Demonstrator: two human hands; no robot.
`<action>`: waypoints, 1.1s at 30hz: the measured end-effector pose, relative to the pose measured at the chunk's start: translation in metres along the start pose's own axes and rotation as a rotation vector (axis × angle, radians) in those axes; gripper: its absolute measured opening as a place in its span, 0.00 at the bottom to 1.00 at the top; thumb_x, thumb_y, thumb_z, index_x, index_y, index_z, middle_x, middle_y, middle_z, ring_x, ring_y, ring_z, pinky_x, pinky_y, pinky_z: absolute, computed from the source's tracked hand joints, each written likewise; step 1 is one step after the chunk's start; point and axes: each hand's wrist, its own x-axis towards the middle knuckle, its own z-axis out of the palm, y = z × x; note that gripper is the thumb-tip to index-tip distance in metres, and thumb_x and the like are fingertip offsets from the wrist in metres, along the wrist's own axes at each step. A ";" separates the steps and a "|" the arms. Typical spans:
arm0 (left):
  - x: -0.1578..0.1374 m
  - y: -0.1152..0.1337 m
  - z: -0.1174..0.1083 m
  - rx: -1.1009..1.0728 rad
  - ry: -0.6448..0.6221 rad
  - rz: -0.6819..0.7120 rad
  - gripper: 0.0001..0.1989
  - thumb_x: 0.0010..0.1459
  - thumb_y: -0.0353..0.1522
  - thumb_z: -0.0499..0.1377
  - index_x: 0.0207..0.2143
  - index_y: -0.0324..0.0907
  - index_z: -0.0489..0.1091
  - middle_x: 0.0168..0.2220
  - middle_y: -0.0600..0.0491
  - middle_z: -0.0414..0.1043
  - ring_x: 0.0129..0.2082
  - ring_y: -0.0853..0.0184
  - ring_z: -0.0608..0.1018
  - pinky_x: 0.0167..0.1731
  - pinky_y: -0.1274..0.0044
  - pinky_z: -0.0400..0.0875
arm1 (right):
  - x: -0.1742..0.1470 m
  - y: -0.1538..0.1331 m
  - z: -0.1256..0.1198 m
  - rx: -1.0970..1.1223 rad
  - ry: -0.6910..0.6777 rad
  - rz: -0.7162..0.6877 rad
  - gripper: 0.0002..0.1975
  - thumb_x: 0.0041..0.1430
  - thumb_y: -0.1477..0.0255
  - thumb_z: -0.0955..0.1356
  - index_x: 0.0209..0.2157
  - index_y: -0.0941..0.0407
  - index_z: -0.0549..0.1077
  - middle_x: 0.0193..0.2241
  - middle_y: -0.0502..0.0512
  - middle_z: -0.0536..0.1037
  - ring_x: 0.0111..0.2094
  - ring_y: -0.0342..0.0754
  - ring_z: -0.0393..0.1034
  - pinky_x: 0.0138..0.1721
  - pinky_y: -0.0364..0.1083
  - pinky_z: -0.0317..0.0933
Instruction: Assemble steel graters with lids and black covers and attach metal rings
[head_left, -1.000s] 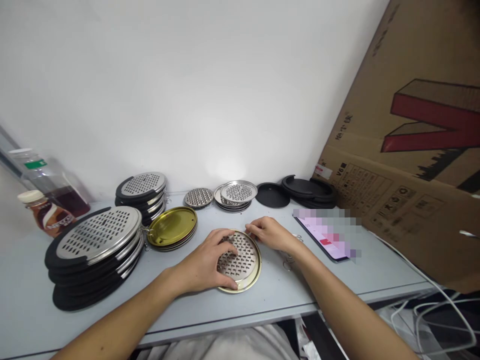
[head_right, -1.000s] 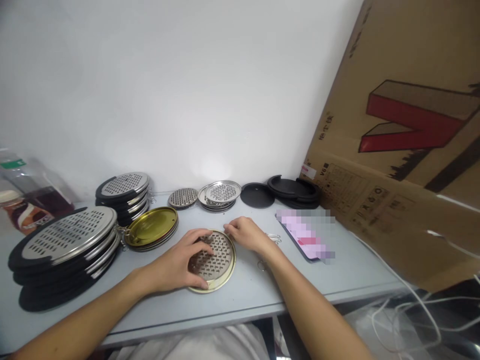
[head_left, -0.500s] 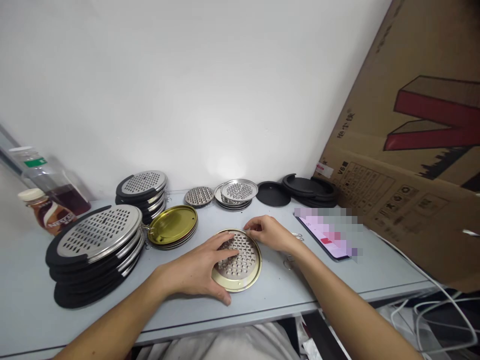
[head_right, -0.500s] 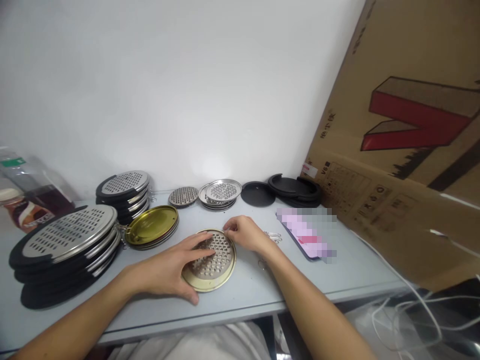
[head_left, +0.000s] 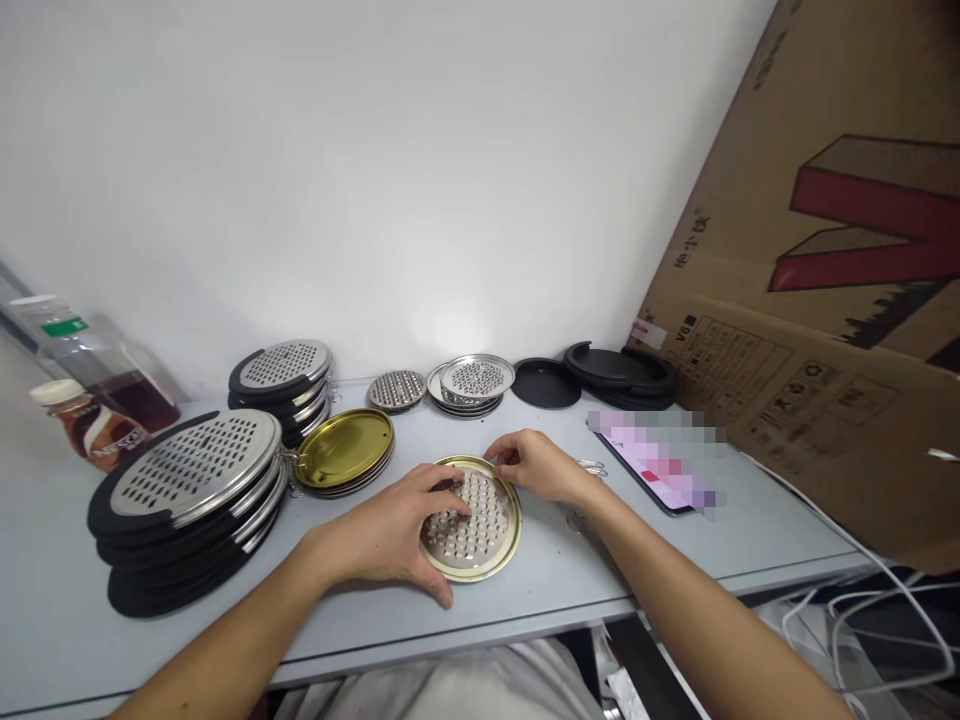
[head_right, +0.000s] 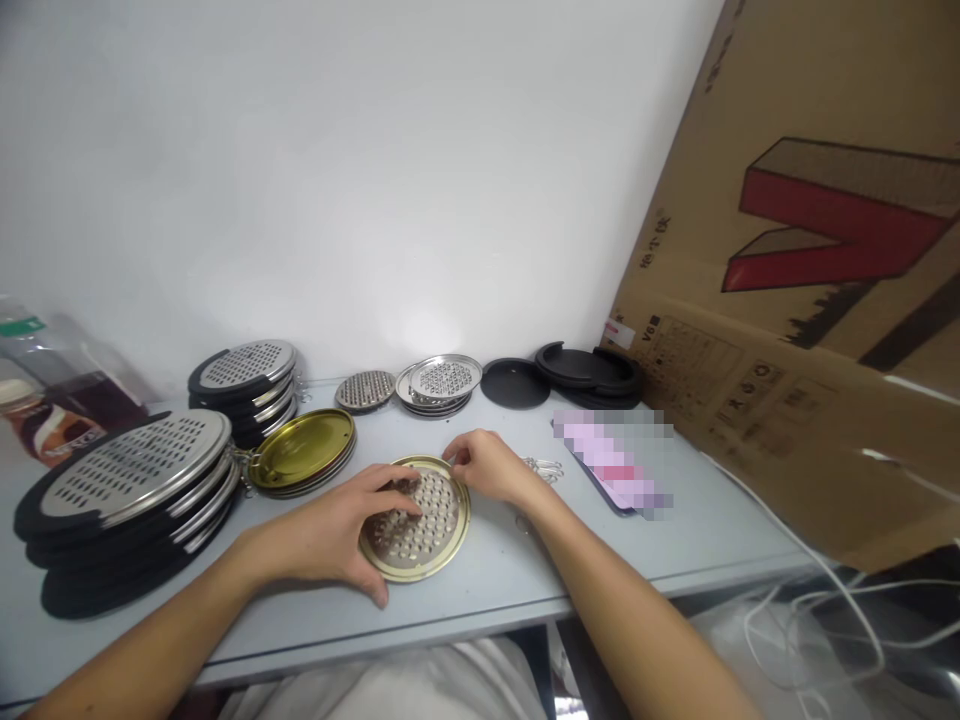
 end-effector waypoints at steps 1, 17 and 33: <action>0.000 0.001 0.000 0.007 0.006 0.001 0.38 0.37 0.44 0.73 0.53 0.52 0.70 0.64 0.48 0.55 0.63 0.51 0.59 0.61 0.61 0.55 | 0.000 0.000 0.000 -0.003 0.007 -0.002 0.13 0.50 0.78 0.67 0.37 0.58 0.80 0.28 0.53 0.80 0.29 0.46 0.71 0.32 0.42 0.61; 0.006 -0.014 -0.006 0.112 0.391 -0.046 0.12 0.64 0.27 0.52 0.45 0.42 0.73 0.48 0.49 0.72 0.48 0.64 0.74 0.51 0.71 0.67 | -0.003 -0.009 0.003 0.064 0.120 -0.058 0.13 0.54 0.74 0.67 0.42 0.58 0.78 0.32 0.55 0.81 0.32 0.47 0.72 0.37 0.44 0.63; 0.014 -0.028 0.006 0.159 0.377 -0.183 0.17 0.59 0.21 0.51 0.41 0.40 0.77 0.40 0.46 0.74 0.42 0.61 0.75 0.44 0.71 0.69 | -0.003 -0.008 0.020 -0.114 0.104 -0.172 0.16 0.54 0.80 0.65 0.44 0.56 0.76 0.33 0.54 0.79 0.33 0.47 0.71 0.35 0.43 0.61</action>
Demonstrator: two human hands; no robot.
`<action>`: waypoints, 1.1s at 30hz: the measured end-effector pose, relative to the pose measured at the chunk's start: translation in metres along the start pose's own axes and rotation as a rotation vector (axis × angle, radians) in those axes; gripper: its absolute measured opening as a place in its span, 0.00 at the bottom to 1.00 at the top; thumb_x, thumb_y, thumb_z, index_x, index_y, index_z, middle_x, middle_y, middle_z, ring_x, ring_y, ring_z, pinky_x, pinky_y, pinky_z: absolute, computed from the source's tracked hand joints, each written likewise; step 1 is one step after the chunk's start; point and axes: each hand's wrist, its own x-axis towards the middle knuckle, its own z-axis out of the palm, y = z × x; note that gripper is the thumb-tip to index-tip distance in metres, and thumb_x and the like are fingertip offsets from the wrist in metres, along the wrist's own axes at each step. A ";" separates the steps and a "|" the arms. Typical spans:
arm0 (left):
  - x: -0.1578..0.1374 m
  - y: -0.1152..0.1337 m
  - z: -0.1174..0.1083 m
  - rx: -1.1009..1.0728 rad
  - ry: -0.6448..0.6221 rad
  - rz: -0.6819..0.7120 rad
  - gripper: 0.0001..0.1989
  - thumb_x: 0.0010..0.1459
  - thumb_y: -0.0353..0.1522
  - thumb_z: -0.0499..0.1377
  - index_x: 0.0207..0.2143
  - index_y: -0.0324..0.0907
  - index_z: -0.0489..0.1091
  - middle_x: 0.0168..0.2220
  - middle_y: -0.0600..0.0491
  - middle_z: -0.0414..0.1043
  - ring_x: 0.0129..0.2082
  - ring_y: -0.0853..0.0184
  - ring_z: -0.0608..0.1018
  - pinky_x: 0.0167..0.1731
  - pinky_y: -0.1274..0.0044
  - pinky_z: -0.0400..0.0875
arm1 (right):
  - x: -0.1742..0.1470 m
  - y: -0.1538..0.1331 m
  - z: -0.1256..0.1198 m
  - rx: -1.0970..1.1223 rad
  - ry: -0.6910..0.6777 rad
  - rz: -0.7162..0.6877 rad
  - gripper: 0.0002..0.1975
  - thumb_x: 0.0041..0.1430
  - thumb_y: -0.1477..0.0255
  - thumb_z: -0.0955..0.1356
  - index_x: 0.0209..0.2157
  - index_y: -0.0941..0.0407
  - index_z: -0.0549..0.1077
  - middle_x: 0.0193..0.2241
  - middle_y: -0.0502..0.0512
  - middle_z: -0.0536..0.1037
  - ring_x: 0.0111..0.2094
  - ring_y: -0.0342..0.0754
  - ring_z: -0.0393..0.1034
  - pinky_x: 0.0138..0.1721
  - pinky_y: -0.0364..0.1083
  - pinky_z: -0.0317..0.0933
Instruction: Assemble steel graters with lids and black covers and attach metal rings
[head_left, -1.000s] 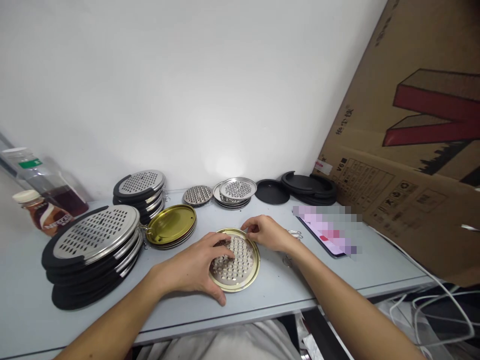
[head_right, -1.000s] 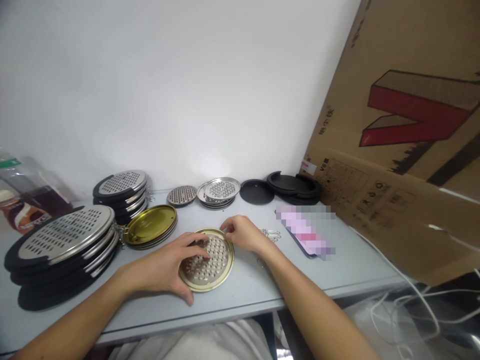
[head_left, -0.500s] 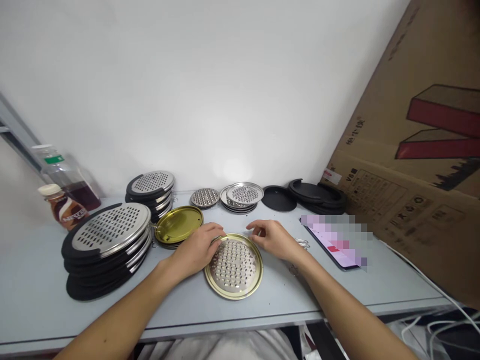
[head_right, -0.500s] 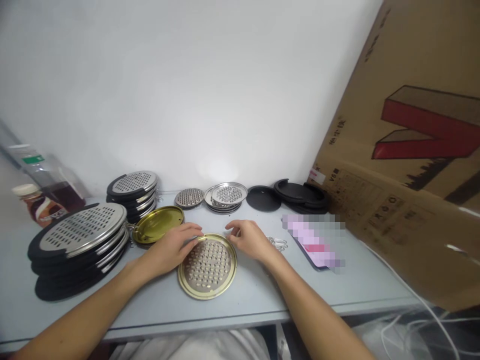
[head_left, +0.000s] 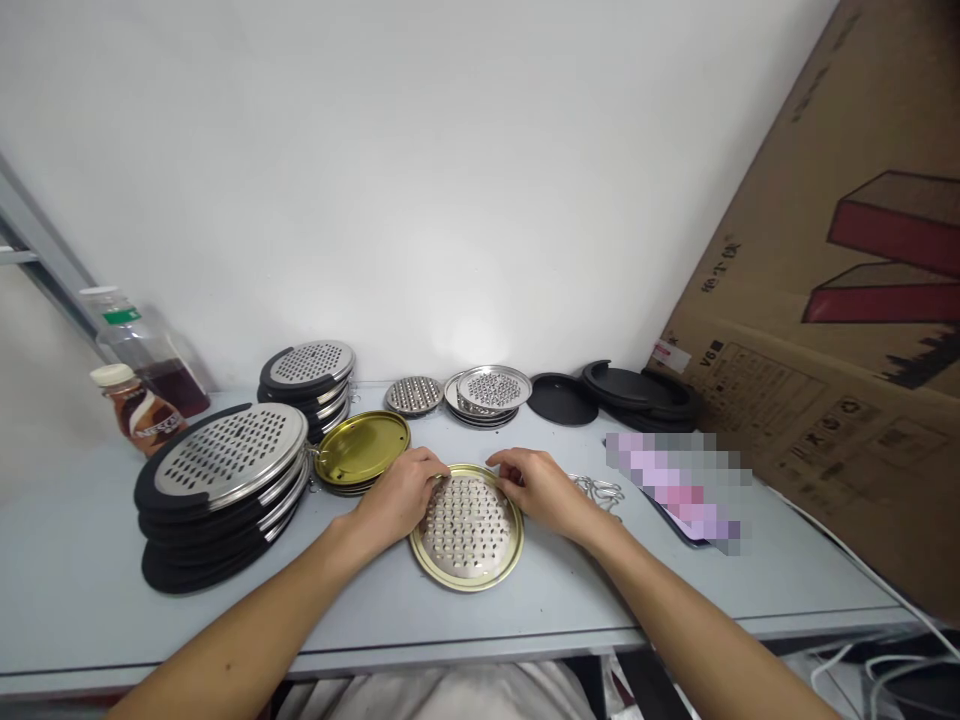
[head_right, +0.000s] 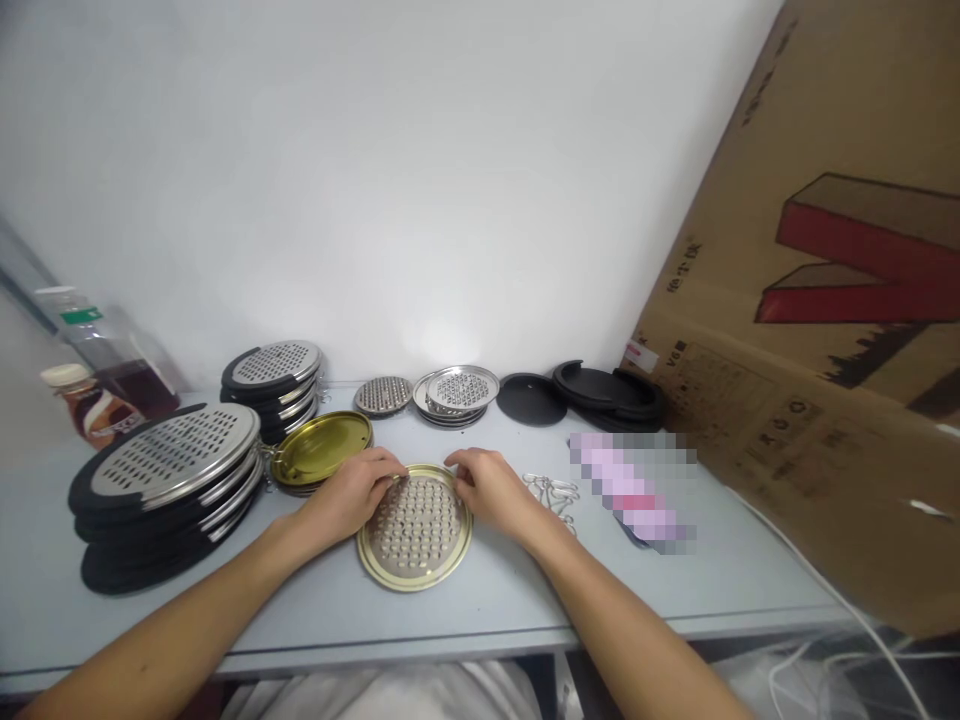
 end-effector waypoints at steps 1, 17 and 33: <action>0.000 0.000 0.000 -0.003 0.007 -0.001 0.17 0.59 0.21 0.51 0.40 0.40 0.77 0.40 0.46 0.75 0.42 0.61 0.75 0.44 0.71 0.70 | 0.000 0.000 0.000 -0.004 0.005 -0.007 0.16 0.55 0.80 0.65 0.44 0.56 0.76 0.33 0.55 0.79 0.33 0.47 0.71 0.36 0.43 0.61; -0.003 -0.001 0.002 -0.062 0.074 -0.052 0.11 0.56 0.21 0.53 0.36 0.41 0.70 0.35 0.51 0.74 0.36 0.63 0.75 0.38 0.73 0.69 | 0.001 0.000 0.000 -0.007 0.017 0.011 0.17 0.56 0.79 0.64 0.47 0.57 0.75 0.35 0.56 0.79 0.35 0.48 0.72 0.38 0.44 0.62; 0.001 -0.003 -0.004 -0.139 0.182 -0.062 0.07 0.60 0.28 0.53 0.40 0.41 0.70 0.38 0.50 0.74 0.37 0.62 0.77 0.41 0.69 0.71 | 0.028 0.013 -0.023 -0.250 0.293 0.072 0.14 0.59 0.79 0.63 0.45 0.58 0.75 0.39 0.58 0.78 0.37 0.49 0.73 0.41 0.45 0.63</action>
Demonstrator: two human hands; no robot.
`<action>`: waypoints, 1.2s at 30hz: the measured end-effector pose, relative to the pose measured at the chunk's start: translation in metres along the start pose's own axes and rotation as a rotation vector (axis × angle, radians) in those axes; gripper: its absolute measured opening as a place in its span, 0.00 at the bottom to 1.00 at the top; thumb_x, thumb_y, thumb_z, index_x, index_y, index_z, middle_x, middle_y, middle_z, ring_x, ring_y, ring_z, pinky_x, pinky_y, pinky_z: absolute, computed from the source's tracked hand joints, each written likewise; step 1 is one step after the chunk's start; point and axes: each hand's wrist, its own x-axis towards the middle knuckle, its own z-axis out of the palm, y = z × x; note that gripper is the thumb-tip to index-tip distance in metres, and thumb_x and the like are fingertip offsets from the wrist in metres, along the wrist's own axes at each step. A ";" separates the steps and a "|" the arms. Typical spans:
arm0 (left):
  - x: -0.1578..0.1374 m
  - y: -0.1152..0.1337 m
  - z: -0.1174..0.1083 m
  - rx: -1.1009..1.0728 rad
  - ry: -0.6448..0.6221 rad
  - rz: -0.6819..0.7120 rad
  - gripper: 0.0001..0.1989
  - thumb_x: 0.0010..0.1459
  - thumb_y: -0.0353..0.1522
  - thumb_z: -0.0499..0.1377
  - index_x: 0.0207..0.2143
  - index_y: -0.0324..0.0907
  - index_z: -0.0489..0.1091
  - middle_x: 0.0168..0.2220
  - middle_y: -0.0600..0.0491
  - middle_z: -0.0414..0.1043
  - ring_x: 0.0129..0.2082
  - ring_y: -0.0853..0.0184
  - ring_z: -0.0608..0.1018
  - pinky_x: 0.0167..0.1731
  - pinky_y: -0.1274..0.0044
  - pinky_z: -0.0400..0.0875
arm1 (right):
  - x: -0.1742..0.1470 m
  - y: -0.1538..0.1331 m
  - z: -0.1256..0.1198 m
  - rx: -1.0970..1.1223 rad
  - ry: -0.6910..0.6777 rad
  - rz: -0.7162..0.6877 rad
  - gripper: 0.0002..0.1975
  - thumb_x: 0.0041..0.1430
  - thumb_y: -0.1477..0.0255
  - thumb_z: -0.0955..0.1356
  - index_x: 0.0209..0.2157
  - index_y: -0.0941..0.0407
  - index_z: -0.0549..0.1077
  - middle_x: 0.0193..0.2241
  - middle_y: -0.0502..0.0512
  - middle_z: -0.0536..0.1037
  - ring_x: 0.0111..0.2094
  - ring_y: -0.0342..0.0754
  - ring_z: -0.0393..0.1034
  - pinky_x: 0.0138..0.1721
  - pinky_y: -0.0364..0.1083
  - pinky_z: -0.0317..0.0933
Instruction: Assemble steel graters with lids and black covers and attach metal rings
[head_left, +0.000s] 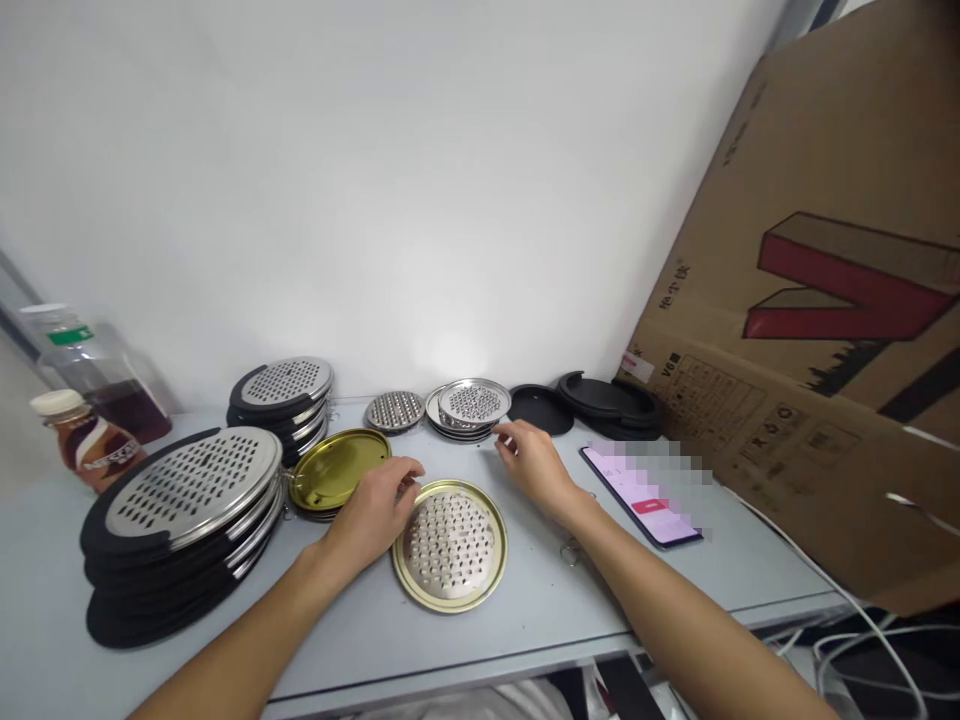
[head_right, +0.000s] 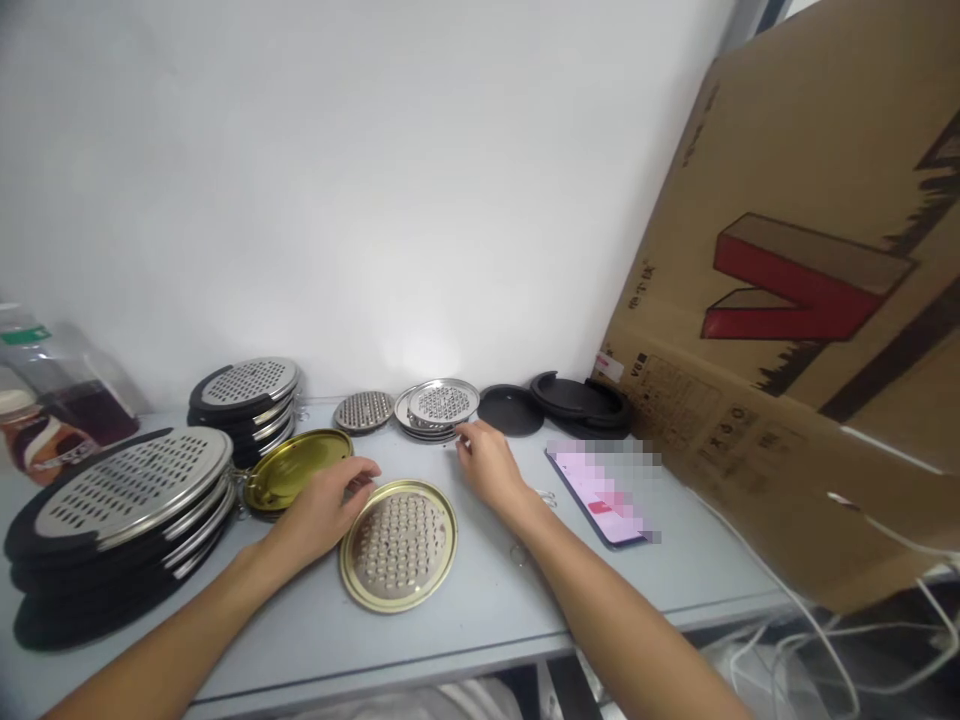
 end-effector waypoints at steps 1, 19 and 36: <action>0.001 0.001 -0.003 -0.019 -0.008 -0.014 0.08 0.61 0.30 0.54 0.41 0.41 0.70 0.39 0.49 0.75 0.38 0.62 0.77 0.42 0.69 0.72 | 0.007 0.002 -0.002 -0.075 0.014 0.001 0.15 0.59 0.80 0.63 0.47 0.58 0.74 0.42 0.59 0.77 0.38 0.49 0.73 0.41 0.44 0.63; -0.014 0.001 -0.035 -0.020 -0.585 0.059 0.66 0.32 0.43 0.73 0.69 0.43 0.40 0.70 0.43 0.42 0.68 0.50 0.50 0.65 0.64 0.46 | 0.030 0.019 -0.006 -0.391 0.270 -0.274 0.10 0.65 0.77 0.62 0.40 0.56 0.75 0.41 0.57 0.79 0.44 0.53 0.66 0.40 0.47 0.63; -0.058 0.004 -0.029 -0.157 -0.381 -0.145 0.73 0.35 0.46 0.73 0.68 0.49 0.21 0.70 0.41 0.36 0.68 0.50 0.50 0.64 0.59 0.48 | 0.016 0.027 -0.028 1.218 -0.744 0.498 0.20 0.48 0.70 0.76 0.44 0.61 0.78 0.35 0.60 0.81 0.34 0.46 0.76 0.37 0.44 0.70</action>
